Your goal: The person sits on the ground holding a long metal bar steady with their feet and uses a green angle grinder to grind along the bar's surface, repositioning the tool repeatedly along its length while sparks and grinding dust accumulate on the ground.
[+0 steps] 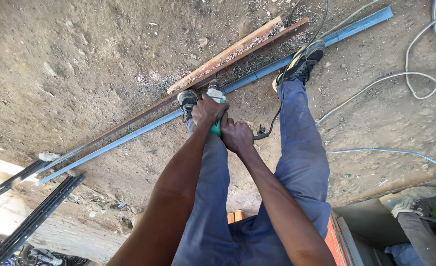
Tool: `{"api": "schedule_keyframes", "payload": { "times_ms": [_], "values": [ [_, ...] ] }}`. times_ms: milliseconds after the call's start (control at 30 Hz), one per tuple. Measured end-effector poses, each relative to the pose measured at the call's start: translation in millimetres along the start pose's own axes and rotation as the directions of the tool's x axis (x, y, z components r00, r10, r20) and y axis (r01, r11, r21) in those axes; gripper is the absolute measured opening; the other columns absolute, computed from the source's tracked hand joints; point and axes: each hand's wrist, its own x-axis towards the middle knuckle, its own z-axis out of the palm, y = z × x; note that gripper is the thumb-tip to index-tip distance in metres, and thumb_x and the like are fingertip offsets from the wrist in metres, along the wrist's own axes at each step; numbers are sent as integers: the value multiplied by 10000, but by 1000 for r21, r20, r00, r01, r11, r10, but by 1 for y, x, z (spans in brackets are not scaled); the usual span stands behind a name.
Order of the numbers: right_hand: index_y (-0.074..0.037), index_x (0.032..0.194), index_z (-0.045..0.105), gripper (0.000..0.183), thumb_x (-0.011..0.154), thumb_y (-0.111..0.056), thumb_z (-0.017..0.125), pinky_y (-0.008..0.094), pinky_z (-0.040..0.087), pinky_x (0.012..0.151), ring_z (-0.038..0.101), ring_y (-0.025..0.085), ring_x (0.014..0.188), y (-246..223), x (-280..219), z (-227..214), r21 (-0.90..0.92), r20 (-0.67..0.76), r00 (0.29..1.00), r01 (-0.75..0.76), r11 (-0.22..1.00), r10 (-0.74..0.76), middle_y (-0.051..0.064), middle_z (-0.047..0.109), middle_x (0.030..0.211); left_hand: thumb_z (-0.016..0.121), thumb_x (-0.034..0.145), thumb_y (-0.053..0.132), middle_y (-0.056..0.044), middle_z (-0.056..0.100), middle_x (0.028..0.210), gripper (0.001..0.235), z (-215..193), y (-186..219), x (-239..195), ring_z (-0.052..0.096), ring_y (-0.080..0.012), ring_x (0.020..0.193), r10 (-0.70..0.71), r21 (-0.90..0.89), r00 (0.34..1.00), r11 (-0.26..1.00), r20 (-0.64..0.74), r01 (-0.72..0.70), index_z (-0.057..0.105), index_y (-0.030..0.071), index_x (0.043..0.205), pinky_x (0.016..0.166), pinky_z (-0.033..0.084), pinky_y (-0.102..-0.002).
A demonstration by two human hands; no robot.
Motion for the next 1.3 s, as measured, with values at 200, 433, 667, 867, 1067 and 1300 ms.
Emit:
{"api": "schedule_keyframes", "payload": {
  "times_ms": [200, 433, 667, 867, 1067, 1300],
  "values": [
    [127, 1322, 553, 565, 841, -158, 469, 495, 590, 551, 746, 367, 647, 0, -4, 8, 47, 37, 999, -36, 998, 34, 90, 634, 766, 692, 659, 557, -156, 697, 1264, 818, 6, 2, 5, 649, -381, 1225, 1, 25, 1000, 1000, -7, -1, 522, 66, 1290, 995, 539, -473],
    [109, 1343, 552, 569, 845, -157, 479, 487, 595, 559, 746, 357, 649, 4, -4, 9, 31, 23, 999, -47, 998, 47, 87, 634, 778, 707, 643, 524, -156, 704, 1246, 796, 1, 7, 2, 654, -385, 1212, 17, 38, 1000, 999, -12, -17, 519, 63, 1265, 992, 536, -485],
    [126, 1370, 520, 573, 865, -141, 472, 503, 598, 566, 748, 371, 664, 3, -1, 3, 84, 70, 996, -61, 995, 55, 111, 628, 819, 696, 651, 488, -160, 704, 1245, 768, 0, 8, 3, 656, -383, 1212, 12, 60, 1000, 998, -7, -11, 521, 52, 1258, 985, 542, -480],
    [130, 1374, 513, 582, 861, -140, 465, 499, 596, 563, 749, 368, 663, 2, 0, -5, 86, 76, 995, -78, 993, 71, 97, 623, 807, 695, 662, 455, -153, 706, 1237, 736, -6, 12, 1, 658, -380, 1208, 14, 77, 1000, 997, 1, -14, 517, 53, 1252, 986, 543, -478],
    [111, 1353, 542, 571, 847, -143, 473, 477, 601, 563, 751, 342, 654, 0, 0, -2, 44, 44, 997, -63, 997, 61, 81, 631, 781, 710, 665, 456, -175, 706, 1225, 753, -8, 10, -1, 661, -397, 1194, 30, 70, 1000, 997, 2, -30, 514, 33, 1257, 974, 548, -491],
    [129, 1367, 521, 604, 832, -146, 474, 480, 595, 550, 746, 345, 639, 3, 1, 3, 28, 22, 999, -49, 998, 48, 85, 626, 782, 700, 656, 474, -161, 705, 1227, 764, -4, 8, 6, 662, -391, 1191, 27, 65, 1000, 998, 1, -27, 520, 40, 1258, 971, 548, -484]
  ]
}}
